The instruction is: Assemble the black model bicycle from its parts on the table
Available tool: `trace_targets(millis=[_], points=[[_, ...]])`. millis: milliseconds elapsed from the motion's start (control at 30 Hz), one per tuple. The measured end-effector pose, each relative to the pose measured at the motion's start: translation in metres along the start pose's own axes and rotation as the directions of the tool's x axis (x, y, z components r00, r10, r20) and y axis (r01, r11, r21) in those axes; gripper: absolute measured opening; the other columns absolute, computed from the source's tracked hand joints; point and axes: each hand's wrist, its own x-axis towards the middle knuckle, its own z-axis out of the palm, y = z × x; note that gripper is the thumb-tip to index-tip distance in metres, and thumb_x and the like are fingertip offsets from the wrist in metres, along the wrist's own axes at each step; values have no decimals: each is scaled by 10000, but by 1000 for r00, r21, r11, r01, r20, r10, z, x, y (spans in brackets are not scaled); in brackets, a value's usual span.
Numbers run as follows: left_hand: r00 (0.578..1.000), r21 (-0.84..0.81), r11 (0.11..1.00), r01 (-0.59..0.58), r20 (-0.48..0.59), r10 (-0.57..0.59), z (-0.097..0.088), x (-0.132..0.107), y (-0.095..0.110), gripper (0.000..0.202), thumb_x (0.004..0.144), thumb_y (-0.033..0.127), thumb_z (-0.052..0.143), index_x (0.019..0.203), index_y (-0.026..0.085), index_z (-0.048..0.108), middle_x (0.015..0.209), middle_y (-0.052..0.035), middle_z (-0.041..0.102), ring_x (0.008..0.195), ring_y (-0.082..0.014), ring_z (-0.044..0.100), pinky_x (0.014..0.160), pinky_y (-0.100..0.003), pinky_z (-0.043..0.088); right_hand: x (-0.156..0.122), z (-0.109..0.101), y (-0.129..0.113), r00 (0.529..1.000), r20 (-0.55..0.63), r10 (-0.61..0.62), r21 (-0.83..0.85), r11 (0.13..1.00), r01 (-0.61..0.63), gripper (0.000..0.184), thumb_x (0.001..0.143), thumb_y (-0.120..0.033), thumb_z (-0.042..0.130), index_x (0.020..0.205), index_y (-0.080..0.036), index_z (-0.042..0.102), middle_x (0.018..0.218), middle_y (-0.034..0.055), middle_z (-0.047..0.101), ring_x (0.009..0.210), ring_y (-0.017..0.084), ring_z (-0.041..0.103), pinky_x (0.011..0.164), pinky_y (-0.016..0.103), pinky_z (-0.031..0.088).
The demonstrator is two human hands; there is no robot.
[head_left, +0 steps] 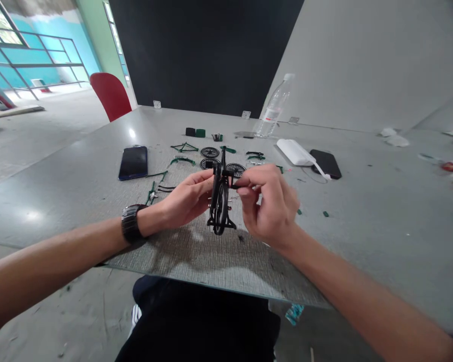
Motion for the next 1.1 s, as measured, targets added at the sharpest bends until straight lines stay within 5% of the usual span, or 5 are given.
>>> trace_targets(millis=[167, 433, 567, 800, 1100], points=[[1000, -5, 1000, -23, 6, 23, -5, 1, -4, 122, 872, 208, 680, 785, 135, 635, 694, 0, 583, 632, -96, 547, 595, -183, 469, 2, -3, -3, 997, 7, 82, 36, 996, -82, 135, 1041, -208, 413, 937, -236, 494, 789, 10, 595, 642, 122, 527, 549, 281, 380], [997, 30, 999, -38, -60, 40, -9, 0, -4, 98, 851, 186, 692, 789, 143, 629, 687, 16, 544, 602, -83, 498, 623, -192, 460, 8, -17, 8, 848, 515, 123, 289, 907, -307, 183, 1062, -322, 392, 946, -219, 488, 662, -62, 529, 491, 69, 444, 500, 234, 350], [999, 120, 992, -35, -24, 38, -13, 1, -4, 200, 899, 285, 676, 764, 148, 622, 694, 15, 504, 604, -90, 450, 586, -201, 407, 7, -19, 16, 868, 460, 187, 293, 891, -347, 162, 1051, -344, 430, 951, -227, 481, 652, -64, 499, 508, 82, 454, 502, 245, 345], [955, 478, 839, -260, -3, 298, -18, 2, 8, 293, 973, 373, 585, 764, 172, 629, 709, 13, 468, 597, -103, 368, 532, -232, 298, 2, -22, 11, 843, 464, 273, 462, 738, -493, 91, 1032, -336, 480, 1045, -247, 465, 647, -79, 412, 450, 70, 395, 414, 248, 272], [952, 549, 794, -259, 8, 305, -21, 2, 11, 298, 962, 409, 584, 785, 178, 649, 737, -11, 509, 617, -125, 392, 555, -256, 306, -1, -16, 22, 762, 615, 203, 285, 844, -454, 139, 951, -229, 583, 941, -237, 445, 657, -90, 476, 453, 57, 423, 432, 218, 298]])
